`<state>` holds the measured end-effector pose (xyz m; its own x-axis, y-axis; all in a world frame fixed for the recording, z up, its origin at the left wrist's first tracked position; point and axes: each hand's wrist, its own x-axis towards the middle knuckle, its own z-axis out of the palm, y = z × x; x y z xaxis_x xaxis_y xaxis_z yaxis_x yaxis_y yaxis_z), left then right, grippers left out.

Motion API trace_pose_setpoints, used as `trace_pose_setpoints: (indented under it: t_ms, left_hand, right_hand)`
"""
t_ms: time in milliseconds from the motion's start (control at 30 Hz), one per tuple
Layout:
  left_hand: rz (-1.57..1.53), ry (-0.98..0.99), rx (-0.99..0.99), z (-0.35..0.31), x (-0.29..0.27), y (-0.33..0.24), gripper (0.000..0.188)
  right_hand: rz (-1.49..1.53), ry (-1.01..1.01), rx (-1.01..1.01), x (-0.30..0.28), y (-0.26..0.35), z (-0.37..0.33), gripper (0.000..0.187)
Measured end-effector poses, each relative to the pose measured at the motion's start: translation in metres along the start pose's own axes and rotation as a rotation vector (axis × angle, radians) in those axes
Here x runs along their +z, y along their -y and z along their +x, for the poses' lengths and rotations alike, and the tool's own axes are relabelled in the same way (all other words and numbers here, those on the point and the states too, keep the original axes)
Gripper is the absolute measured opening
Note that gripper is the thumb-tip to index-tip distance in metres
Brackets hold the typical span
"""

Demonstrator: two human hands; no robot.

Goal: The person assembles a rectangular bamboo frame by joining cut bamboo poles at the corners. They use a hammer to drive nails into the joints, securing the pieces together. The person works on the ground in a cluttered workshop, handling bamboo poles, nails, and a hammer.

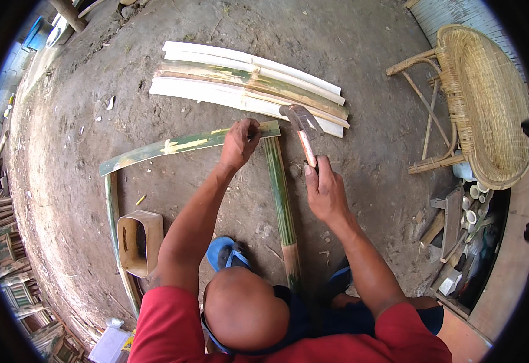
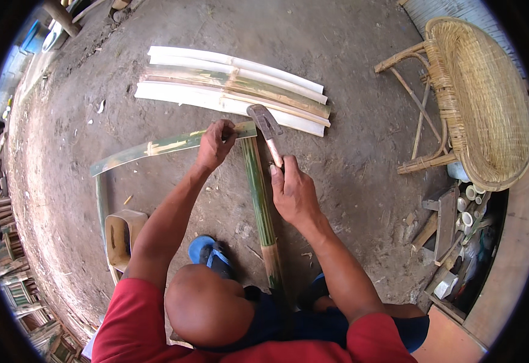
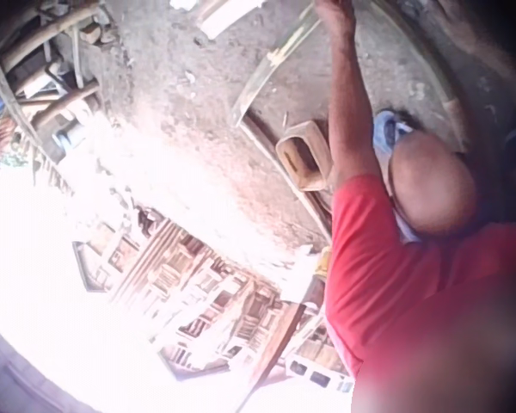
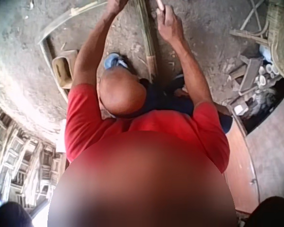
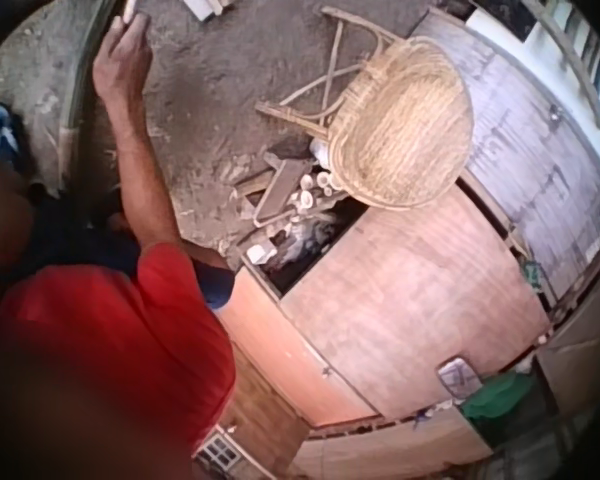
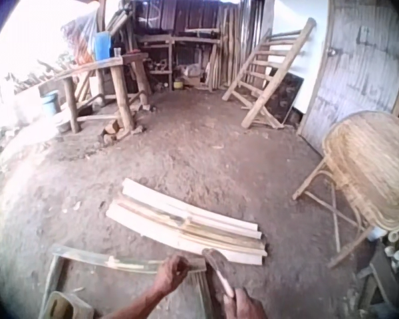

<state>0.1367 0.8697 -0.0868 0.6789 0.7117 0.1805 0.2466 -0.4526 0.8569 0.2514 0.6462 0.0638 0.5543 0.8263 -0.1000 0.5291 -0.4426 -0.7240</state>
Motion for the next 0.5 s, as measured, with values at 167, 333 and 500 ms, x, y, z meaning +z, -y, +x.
trace_pose_setpoints:
  t_ms: [167, 333, 500]
  left_hand:
    - [0.027, 0.018, -0.041, 0.001, -0.001, -0.004, 0.021]
    - [0.045, 0.025, -0.031, 0.000, -0.002, -0.004, 0.020]
    - [0.026, 0.042, -0.059, 0.000, 0.001, -0.001, 0.021]
  right_hand:
    - [0.069, -0.197, -0.276, 0.023, 0.000, 0.015, 0.015]
    - [-0.204, 0.197, 0.115, 0.024, 0.005, 0.034, 0.016]
    - [0.028, -0.290, -0.568, 0.011, 0.003, 0.017, 0.038]
